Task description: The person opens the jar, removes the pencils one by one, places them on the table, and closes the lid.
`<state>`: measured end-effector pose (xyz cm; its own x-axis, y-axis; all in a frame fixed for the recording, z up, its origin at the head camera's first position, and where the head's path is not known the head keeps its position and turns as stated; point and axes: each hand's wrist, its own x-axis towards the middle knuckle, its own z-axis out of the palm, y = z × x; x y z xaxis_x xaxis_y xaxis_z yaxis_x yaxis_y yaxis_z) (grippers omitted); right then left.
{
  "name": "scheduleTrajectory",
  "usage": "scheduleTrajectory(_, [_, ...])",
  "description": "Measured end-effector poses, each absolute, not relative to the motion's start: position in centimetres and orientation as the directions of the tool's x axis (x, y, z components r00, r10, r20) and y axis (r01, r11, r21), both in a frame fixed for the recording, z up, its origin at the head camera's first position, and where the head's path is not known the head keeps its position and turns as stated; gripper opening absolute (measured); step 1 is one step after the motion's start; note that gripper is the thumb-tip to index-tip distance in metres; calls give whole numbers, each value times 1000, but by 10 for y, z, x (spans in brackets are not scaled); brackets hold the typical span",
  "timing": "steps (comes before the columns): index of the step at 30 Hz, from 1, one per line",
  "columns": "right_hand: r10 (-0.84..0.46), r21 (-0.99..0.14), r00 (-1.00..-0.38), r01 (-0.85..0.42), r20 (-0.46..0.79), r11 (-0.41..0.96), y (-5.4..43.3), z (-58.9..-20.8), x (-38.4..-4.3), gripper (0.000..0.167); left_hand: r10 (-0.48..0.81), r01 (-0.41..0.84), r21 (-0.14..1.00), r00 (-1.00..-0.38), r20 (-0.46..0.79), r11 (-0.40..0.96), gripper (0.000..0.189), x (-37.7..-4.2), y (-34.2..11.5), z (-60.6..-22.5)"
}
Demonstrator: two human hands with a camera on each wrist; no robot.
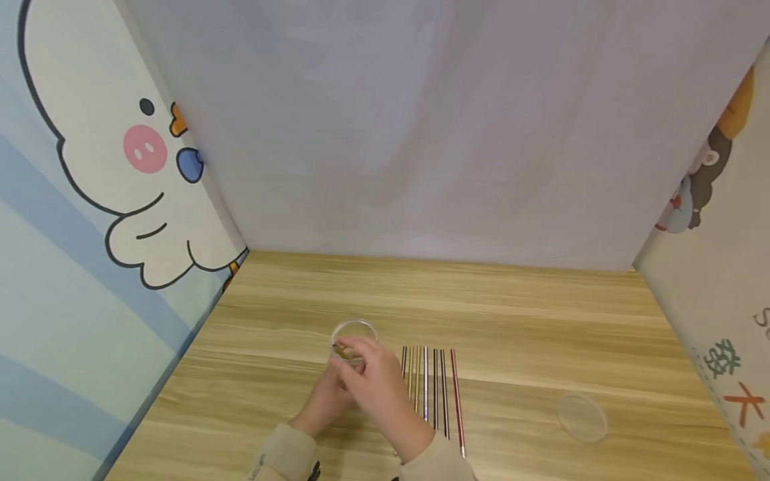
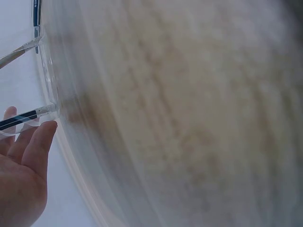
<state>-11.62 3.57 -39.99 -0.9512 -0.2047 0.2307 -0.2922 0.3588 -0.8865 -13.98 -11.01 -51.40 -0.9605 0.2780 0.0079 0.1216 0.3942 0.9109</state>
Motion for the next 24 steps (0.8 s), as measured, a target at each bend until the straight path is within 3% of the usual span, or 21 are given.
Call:
scheduleTrajectory(14, [-214, -779, -933, -359, 289, 514, 30, -398, -120, 26, 280, 141, 905, -960, 26, 401, 89, -140, -110, -514])
scheduleTrajectory(24, [-212, -806, -942, -332, 259, 490, 31, -399, -120, 23, 271, 164, 894, -961, 50, 417, 100, -139, -109, -514])
